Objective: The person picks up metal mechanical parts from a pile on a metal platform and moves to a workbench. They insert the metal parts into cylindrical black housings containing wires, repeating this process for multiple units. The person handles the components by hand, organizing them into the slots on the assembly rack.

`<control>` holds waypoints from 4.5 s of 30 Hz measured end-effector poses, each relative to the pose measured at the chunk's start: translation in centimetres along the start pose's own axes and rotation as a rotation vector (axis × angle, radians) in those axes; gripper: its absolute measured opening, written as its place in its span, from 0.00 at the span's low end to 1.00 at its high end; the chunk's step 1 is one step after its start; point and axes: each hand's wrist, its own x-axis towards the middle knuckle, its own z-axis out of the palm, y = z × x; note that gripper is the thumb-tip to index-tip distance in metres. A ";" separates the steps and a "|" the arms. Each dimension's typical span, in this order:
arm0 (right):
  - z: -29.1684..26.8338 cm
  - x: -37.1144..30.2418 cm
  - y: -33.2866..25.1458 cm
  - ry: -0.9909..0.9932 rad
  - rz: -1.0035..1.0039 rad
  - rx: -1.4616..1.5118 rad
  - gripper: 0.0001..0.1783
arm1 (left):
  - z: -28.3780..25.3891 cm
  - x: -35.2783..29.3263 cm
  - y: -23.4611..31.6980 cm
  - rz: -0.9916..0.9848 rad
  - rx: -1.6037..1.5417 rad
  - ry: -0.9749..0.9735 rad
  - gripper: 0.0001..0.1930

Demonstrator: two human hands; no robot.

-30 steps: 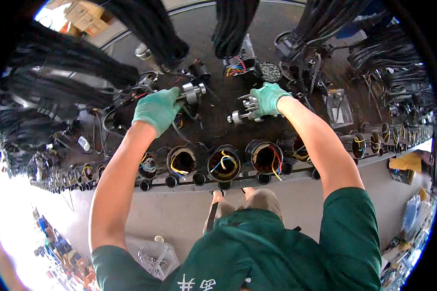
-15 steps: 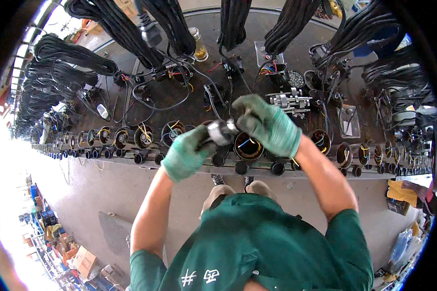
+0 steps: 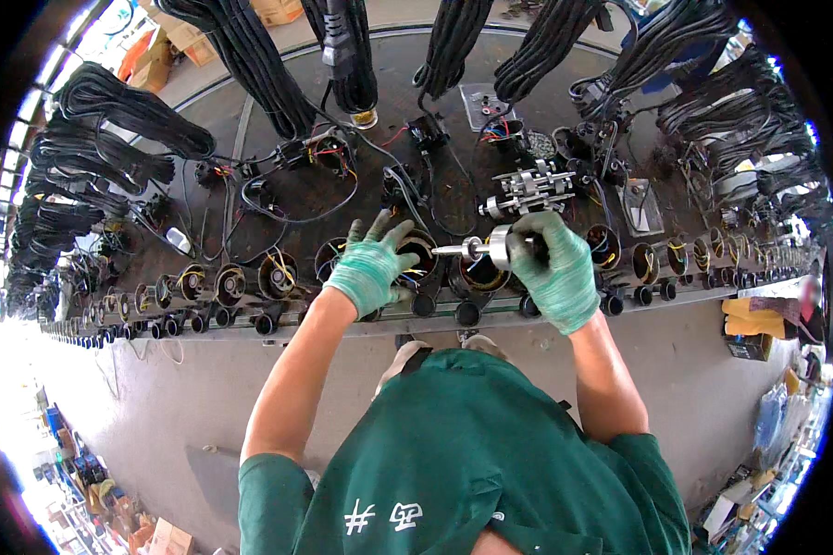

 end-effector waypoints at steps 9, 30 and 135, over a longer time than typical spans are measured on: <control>7.9 0.9 1.1 -0.140 -0.137 -0.226 0.09 | 4.8 -0.3 -4.7 0.117 -0.411 0.564 0.07; 16.3 2.3 5.2 -0.586 -0.138 -0.588 0.13 | 7.6 -0.4 -4.7 -0.162 -0.512 0.780 0.10; -4.8 -4.6 1.4 -0.040 0.046 -0.150 0.13 | 0.1 13.2 5.8 0.581 0.185 0.196 0.20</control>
